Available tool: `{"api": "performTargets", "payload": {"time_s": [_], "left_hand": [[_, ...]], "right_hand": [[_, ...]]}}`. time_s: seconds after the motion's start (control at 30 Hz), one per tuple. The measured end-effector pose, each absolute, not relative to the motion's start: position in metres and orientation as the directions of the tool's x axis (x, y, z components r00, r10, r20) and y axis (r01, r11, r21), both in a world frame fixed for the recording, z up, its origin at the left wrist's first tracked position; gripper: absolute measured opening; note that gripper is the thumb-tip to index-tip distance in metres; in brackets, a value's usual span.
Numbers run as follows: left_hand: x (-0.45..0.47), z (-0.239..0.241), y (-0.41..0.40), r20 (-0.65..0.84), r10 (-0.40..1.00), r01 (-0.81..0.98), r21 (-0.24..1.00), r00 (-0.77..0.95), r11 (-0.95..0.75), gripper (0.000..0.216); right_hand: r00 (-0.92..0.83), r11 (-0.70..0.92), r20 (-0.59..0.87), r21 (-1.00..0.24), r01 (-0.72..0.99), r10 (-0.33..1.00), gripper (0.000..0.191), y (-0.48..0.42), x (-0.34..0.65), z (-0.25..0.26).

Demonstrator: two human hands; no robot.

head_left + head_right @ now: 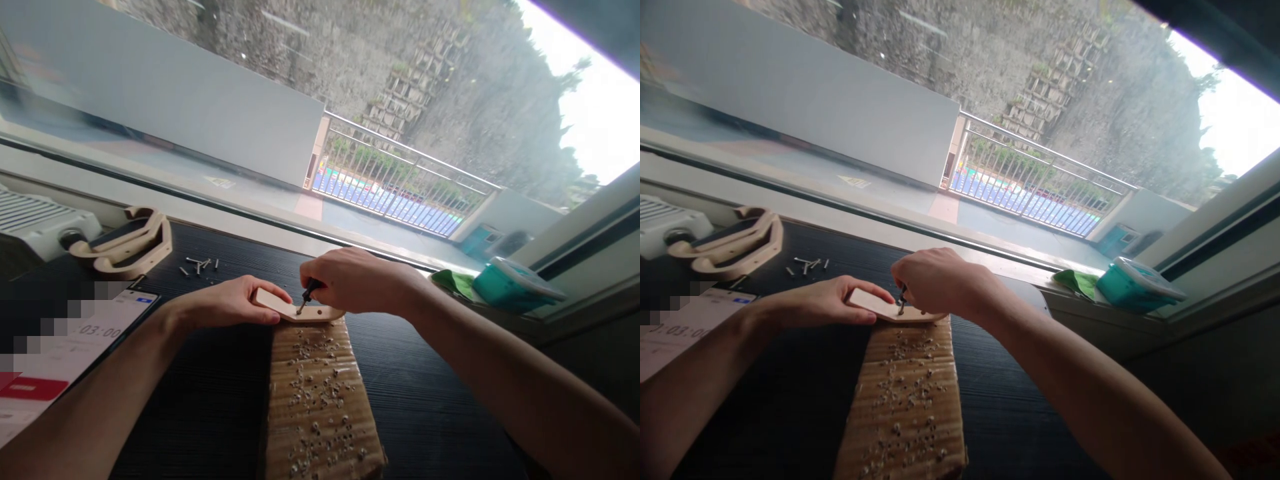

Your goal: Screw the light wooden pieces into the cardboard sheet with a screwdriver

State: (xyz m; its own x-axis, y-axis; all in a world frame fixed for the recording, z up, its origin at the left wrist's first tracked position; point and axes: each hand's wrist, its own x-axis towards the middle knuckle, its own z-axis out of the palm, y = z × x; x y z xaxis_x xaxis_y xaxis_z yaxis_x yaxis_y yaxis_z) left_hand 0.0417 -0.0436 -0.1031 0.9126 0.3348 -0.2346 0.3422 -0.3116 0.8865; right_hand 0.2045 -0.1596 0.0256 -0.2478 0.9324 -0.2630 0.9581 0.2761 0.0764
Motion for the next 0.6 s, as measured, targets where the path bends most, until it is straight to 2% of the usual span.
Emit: {"api": "performTargets", "payload": {"time_s": [0.17,0.37,0.6], "left_hand": [[0.042,-0.104,-0.043,-0.239,0.332,0.344,0.888,0.912,-0.306,0.061],[0.042,-0.101,-0.045,-0.236,0.332,0.343,0.886,0.913,-0.313,0.056],[0.041,-0.101,-0.045,-0.223,0.324,0.332,0.881,0.92,-0.337,0.055]], "right_hand": [[-0.234,0.256,-0.242,0.064,0.965,0.942,0.022,-0.155,0.208,0.018],[-0.169,0.201,-0.225,0.128,0.971,0.96,0.028,-0.156,0.208,0.02],[-0.275,0.297,-0.227,0.065,0.953,0.934,0.022,-0.161,0.209,0.029]]}}
